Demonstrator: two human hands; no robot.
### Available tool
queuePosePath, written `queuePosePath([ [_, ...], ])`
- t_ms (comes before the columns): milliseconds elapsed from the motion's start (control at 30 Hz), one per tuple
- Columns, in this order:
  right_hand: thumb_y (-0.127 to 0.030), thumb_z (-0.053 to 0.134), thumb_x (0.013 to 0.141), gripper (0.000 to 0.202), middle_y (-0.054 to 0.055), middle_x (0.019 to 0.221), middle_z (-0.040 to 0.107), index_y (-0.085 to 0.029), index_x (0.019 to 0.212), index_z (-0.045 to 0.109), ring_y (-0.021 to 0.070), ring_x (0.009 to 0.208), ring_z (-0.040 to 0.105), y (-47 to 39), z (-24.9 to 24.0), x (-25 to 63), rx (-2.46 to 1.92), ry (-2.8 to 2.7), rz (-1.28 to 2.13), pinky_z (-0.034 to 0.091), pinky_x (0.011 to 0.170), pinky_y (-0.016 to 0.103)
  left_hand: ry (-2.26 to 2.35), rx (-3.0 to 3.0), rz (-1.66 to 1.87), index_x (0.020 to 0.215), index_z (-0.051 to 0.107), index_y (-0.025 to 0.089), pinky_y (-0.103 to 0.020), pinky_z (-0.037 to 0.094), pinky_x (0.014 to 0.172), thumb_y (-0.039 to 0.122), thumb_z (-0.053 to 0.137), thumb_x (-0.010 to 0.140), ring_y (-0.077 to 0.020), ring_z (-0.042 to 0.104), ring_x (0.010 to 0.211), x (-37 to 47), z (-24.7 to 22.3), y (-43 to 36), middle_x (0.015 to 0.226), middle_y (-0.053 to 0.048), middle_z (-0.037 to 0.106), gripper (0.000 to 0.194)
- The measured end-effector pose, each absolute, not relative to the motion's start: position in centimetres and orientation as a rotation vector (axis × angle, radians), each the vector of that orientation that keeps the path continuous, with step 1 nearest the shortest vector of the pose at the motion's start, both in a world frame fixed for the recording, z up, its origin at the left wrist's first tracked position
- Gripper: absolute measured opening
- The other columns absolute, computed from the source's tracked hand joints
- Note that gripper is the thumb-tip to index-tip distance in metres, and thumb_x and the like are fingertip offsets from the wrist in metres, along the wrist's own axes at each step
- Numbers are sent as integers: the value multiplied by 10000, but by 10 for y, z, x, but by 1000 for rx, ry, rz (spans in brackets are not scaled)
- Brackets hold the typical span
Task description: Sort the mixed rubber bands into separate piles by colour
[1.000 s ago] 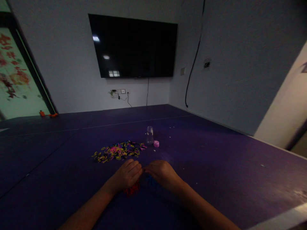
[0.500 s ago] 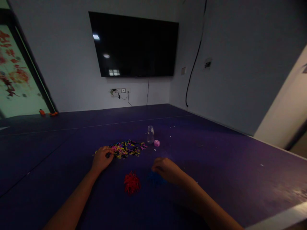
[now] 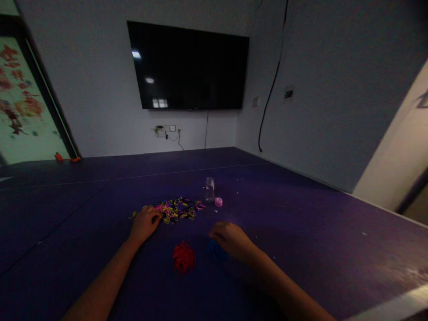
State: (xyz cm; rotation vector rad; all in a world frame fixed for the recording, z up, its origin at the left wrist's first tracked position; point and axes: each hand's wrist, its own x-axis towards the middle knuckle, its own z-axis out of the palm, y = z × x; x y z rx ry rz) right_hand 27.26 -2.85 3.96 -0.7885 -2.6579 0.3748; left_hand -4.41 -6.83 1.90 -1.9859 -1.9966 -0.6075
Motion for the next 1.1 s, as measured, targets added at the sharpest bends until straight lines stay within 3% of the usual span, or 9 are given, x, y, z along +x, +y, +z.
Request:
queuePosePath([
  [333,-239,416,893,254,56,862,651,-179,852,659,158,825,587,-30,41,273,-831,-2623,346,387,717,240,-2155,-1863,-397,764,588,173,-324,393,746,191,379,878,-211,540,891,-34,22,-66,902,-75,610,239],
  [600,-277,408,913,264,55,920,658,-177,924,652,166,897,564,-32,41,272,-655,-2697,361,393,797,267,-2043,-1857,-754,792,537,172,-303,435,689,180,348,878,-196,574,788,-43,10,-57,804,-65,605,208],
  [733,-296,344,938,331,69,980,651,-165,940,647,165,945,554,-36,38,270,-514,-2729,415,401,829,279,-1822,-1902,-961,832,527,192,-316,472,675,226,346,890,-193,587,758,-39,6,-55,798,-46,609,193],
  [900,-308,348,937,361,76,933,661,-153,835,658,171,913,560,-33,37,270,-523,-2685,337,409,834,292,-1376,-1937,-976,917,551,179,-352,503,752,179,357,891,-195,595,835,-23,2,-54,851,-70,626,196],
  [1100,-299,379,929,297,81,994,662,-177,1023,633,176,936,578,-30,38,271,-627,-2495,298,433,837,306,-925,-2028,-863,1053,544,156,-352,512,843,97,380,875,-182,593,949,3,9,-67,938,-97,648,249],
])
